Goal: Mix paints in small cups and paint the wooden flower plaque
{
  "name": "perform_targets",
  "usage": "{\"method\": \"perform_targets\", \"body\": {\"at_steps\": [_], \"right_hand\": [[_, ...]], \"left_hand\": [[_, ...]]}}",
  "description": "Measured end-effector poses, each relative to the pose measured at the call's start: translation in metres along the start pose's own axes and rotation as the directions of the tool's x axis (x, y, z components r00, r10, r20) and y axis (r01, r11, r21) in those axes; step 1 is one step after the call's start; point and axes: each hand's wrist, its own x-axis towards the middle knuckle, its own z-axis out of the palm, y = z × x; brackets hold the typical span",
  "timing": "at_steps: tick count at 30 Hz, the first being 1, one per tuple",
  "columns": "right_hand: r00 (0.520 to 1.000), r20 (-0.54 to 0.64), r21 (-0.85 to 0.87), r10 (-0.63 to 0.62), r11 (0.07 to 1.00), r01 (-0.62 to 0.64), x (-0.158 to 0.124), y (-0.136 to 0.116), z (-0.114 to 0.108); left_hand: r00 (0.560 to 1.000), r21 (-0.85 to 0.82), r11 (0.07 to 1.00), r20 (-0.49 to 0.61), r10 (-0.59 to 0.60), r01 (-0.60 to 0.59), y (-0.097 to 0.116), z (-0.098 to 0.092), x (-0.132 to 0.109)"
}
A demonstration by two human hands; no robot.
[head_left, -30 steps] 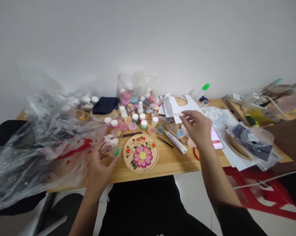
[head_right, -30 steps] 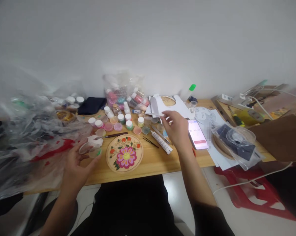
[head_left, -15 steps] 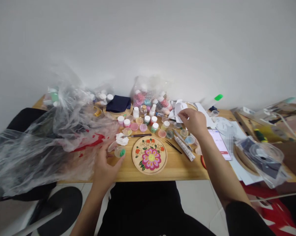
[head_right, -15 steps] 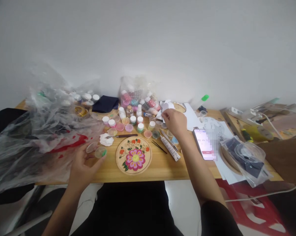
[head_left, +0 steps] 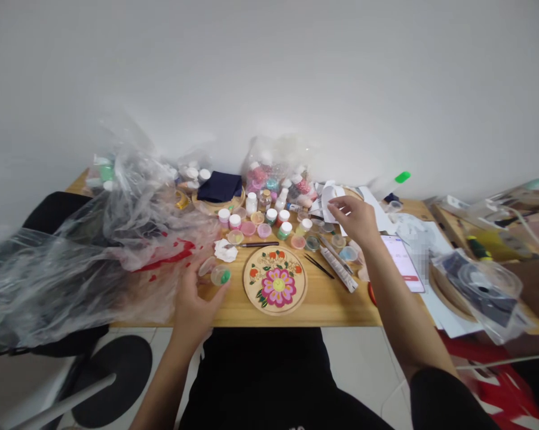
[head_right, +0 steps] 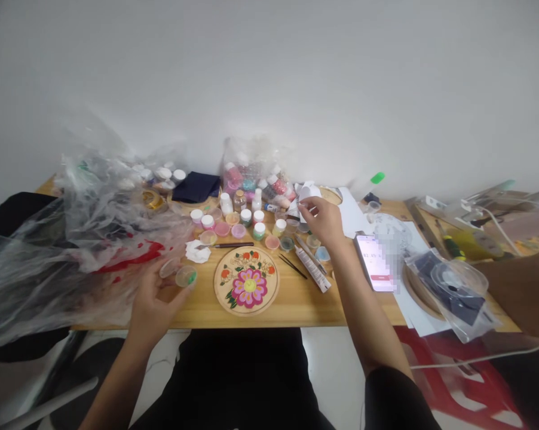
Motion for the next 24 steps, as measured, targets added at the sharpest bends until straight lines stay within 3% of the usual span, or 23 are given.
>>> {"method": "perform_targets", "body": {"at_steps": [9, 14, 19, 21, 24], "right_hand": [[0.98, -0.138, 0.3, 0.142, 0.949, -0.095, -0.02, 0.029, -0.027], [0.94, -0.264, 0.537, 0.215, 0.843, -0.042, -0.044, 0.025, -0.055], [0.931, -0.337, 0.674, 0.137, 0.726, 0.137, -0.061, -0.001, -0.077], [0.921, -0.384, 0.679, 0.065, 0.696, 0.233, -0.066, -0.02, -0.086], [0.89, -0.456, 0.603, -0.006, 0.734, 0.314, -0.075, -0.055, -0.102]], "left_hand": [[0.996, -0.036, 0.996, 0.031, 0.081, -0.079, 0.002, 0.003, 0.008], [0.986, -0.051, 0.986, 0.04, 0.159, -0.157, 0.01, 0.013, 0.025], [0.944, -0.138, 0.953, 0.157, 0.289, -0.269, 0.049, 0.03, 0.047], [0.903, -0.177, 0.924, 0.214, 0.372, -0.339, 0.073, 0.034, 0.055], [0.835, -0.24, 0.86, 0.228, 0.501, -0.451, 0.11, 0.036, 0.067]]}}
